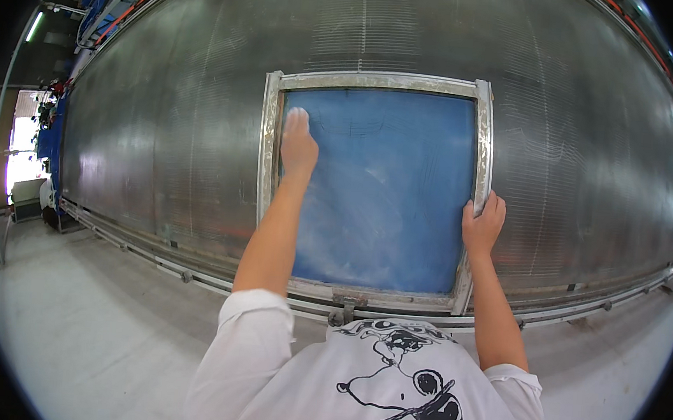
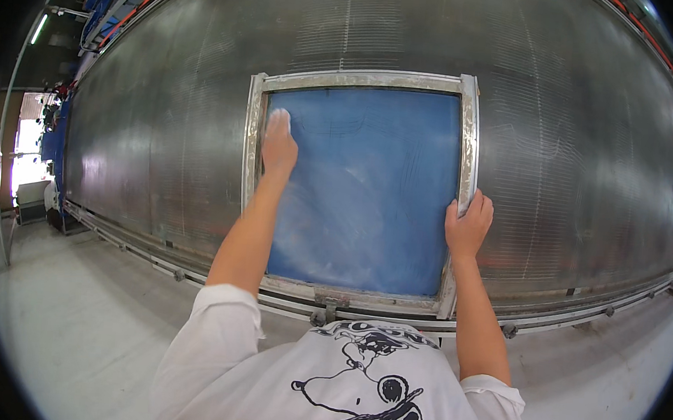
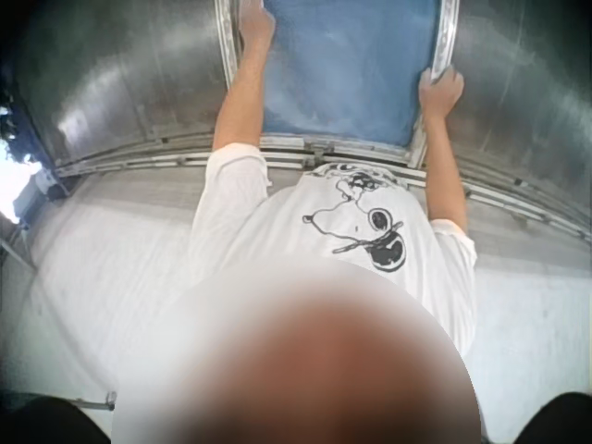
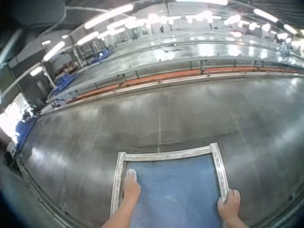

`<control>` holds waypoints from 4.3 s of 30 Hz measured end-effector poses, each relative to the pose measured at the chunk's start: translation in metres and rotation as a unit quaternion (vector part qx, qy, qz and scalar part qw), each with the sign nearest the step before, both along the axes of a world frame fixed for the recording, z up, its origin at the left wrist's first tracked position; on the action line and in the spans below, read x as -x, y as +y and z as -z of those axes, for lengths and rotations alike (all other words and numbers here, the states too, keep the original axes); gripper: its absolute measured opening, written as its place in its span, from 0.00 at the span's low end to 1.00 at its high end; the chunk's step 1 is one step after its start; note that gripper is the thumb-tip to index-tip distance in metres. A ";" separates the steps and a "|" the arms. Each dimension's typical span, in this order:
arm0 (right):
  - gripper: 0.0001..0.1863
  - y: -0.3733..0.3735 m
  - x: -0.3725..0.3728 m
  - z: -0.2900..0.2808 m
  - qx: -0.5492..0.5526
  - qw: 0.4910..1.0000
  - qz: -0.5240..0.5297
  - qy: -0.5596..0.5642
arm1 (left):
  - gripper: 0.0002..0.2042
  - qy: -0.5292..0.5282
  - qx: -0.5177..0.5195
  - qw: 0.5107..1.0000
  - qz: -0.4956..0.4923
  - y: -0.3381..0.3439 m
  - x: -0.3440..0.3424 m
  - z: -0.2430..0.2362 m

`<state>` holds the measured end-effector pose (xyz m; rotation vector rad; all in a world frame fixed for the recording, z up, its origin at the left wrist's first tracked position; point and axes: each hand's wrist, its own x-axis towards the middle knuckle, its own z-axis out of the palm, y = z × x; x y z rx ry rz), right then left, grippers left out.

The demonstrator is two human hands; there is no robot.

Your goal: The person wipes a rectangular blue screen with a white cloth, moving in circular and sweeping motions across the surface. The person repositions the screen on a metal workbench and continues wiping until the end of the clip.

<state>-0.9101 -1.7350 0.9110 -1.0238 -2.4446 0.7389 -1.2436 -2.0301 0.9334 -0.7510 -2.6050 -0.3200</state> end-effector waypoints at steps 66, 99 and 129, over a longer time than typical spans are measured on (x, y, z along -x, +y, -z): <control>0.29 0.021 -0.006 0.022 0.017 0.998 0.004 0.059 | 0.22 -0.449 -0.061 0.841 0.295 0.028 -0.316 -0.030; 0.31 0.079 -0.013 -0.185 -0.038 0.999 -0.014 0.031 | 0.22 -0.308 -0.257 0.916 -0.010 -0.007 -0.281 -0.269; 0.29 0.062 -0.005 -0.208 -0.025 0.999 0.017 -0.033 | 0.18 -0.253 -0.017 0.959 0.128 0.127 -0.048 -0.192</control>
